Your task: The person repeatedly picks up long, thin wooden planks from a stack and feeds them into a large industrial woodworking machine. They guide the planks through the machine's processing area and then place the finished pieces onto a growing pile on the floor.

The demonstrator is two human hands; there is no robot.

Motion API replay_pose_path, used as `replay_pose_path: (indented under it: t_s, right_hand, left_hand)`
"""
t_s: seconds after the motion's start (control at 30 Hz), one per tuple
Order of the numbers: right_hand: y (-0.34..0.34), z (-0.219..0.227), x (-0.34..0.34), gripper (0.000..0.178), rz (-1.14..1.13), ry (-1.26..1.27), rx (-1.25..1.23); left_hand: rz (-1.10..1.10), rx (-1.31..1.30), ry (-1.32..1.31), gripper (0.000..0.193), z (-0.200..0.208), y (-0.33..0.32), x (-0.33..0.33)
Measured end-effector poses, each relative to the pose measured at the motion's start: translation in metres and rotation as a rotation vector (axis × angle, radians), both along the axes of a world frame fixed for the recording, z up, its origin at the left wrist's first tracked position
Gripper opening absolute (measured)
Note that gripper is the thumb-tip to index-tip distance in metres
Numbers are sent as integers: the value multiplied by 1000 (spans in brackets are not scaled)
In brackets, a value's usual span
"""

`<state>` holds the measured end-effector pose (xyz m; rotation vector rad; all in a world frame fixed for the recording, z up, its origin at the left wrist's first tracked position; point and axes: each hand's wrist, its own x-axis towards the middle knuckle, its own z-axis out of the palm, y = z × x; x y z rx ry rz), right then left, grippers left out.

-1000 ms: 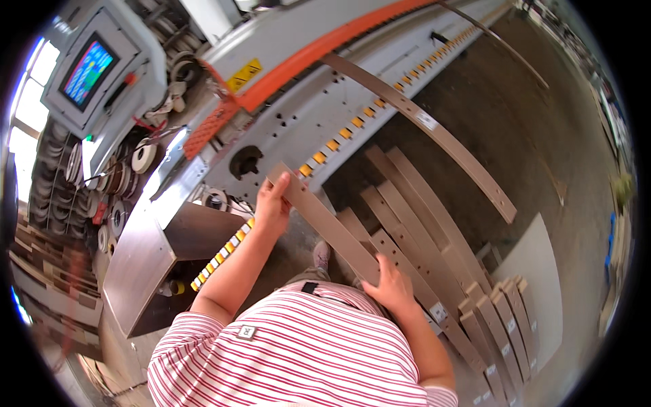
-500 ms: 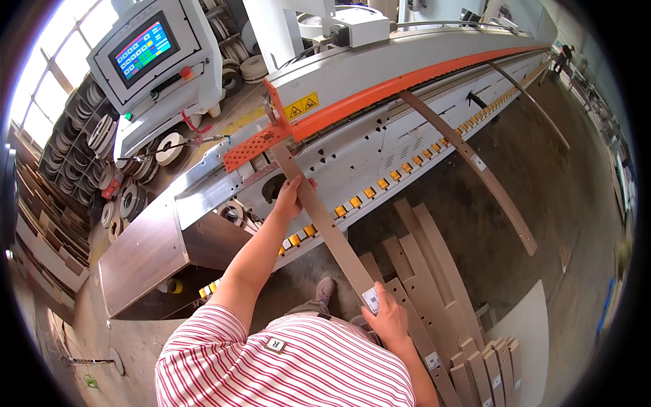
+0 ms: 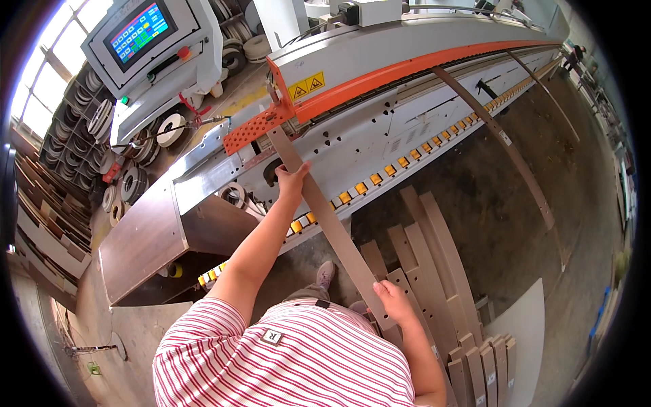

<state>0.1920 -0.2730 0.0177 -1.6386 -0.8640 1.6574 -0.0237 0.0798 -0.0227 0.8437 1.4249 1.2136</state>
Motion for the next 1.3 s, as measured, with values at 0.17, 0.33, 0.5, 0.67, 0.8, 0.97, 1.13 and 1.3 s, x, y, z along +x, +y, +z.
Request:
replay_pose_path:
  t_s: [0.17,0.33,0.5,0.67,0.8,0.97,1.13,1.3]
  right_hand:
    - [21,7,-24,43,227,-823,320]
    - [42,24,-34,45,264,-882,271]
    - [48,27,-29,46,285,-888,243]
    - [51,21,-28,46,311,-894,198]
    - [53,20,-24,46,325,-878,203]
    - [57,19,-8,45,288,-874,228]
    - [67,18,18,45,250,-881,252]
    - [74,12,65,43,164,-940,234]
  left_hand:
    - [-76,-72,-433,35,13,12,0]
    - [-160,-101,-498,33,18,29,-15]
    - [-122,-142,-343,37,29,30,-4]
    - [-112,-128,-284,40,26,32,0]
    - [-117,-120,-275,40,23,36,2]
    - [-75,-146,-286,37,25,39,19]
    - [-64,-169,-312,36,18,54,46]
    - [-247,-11,-372,34,-25,94,112]
